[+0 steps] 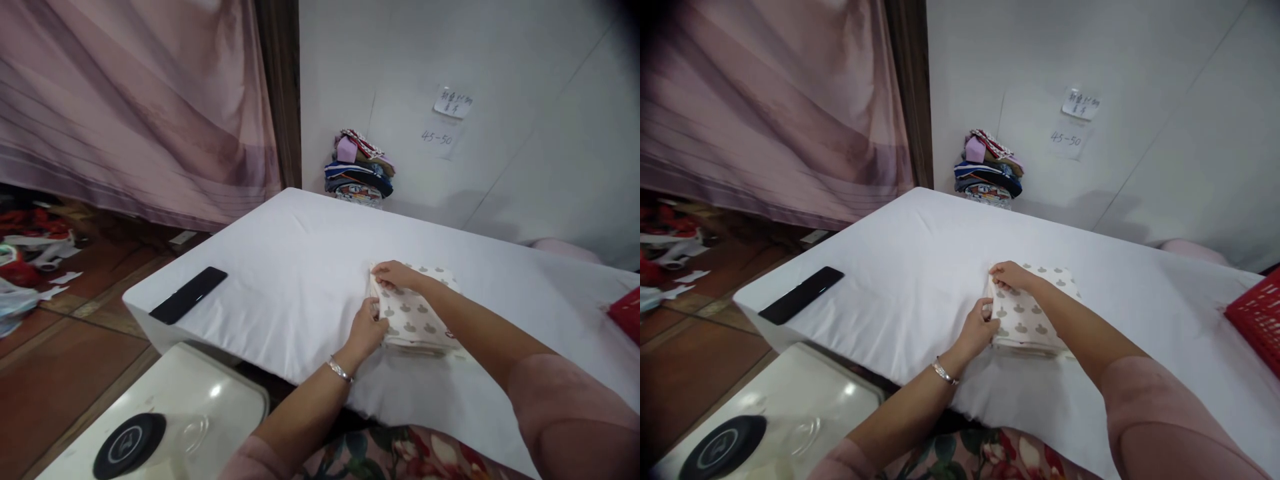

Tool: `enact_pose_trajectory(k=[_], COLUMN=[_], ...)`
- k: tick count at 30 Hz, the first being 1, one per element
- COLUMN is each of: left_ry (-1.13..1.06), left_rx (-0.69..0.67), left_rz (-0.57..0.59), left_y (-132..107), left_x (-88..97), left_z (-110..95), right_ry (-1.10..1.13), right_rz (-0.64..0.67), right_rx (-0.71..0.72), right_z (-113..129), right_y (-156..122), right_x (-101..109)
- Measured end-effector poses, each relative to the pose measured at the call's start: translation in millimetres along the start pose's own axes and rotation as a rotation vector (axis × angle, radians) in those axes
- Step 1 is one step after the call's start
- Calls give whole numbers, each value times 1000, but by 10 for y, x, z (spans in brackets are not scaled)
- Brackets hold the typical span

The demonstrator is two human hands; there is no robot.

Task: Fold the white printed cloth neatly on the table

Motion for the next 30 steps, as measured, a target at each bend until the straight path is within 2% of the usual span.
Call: enact_pose_trajectory(k=[5,8,11,14,16,18,20,23,26,30], left_ry=[10,2,-53,-210,-310,-321,-256,-130,33,379], left_rx=[-10,-15,-20,-2,44,107,140,119,51,-68], left_rz=[7,23,48,94,121,117,89,76,127,175], left_y=[-1,-6,-14,-21,-26,-32,-37,-43,-44,-35], left_x=[16,21,-7,-84,-134,-145,-116,-70,-46,20], left_z=[6,-23,-84,-158,-176,-147,-101,-69,-113,-251], right_ry=[-606,-792,-884,-918,-965,-1047,-1128,-1167,-1073,-949], right_rz=[-137,-163,-185,-198,-202,-200,-202,-223,-248,-306], right_rx=[339,420,485,504,443,379,364,391,401,388], right_z=[202,252,307,368,391,412,442,457,386,250], right_y=[0,16,3,-13,13,50,83,129,181,216], right_x=[-40,-94,-98,-49,-22,-48,-134,-284,-346,-303])
Point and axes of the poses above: each hand's wrist, its own y-axis towards the middle knuckle, its own x-axis out of the back of the hand, z = x × y, the point moved 7 cm from there along y, towards the middle knuckle, and after that the axes turned 15 degrees about -x, right-handed, at the moved point
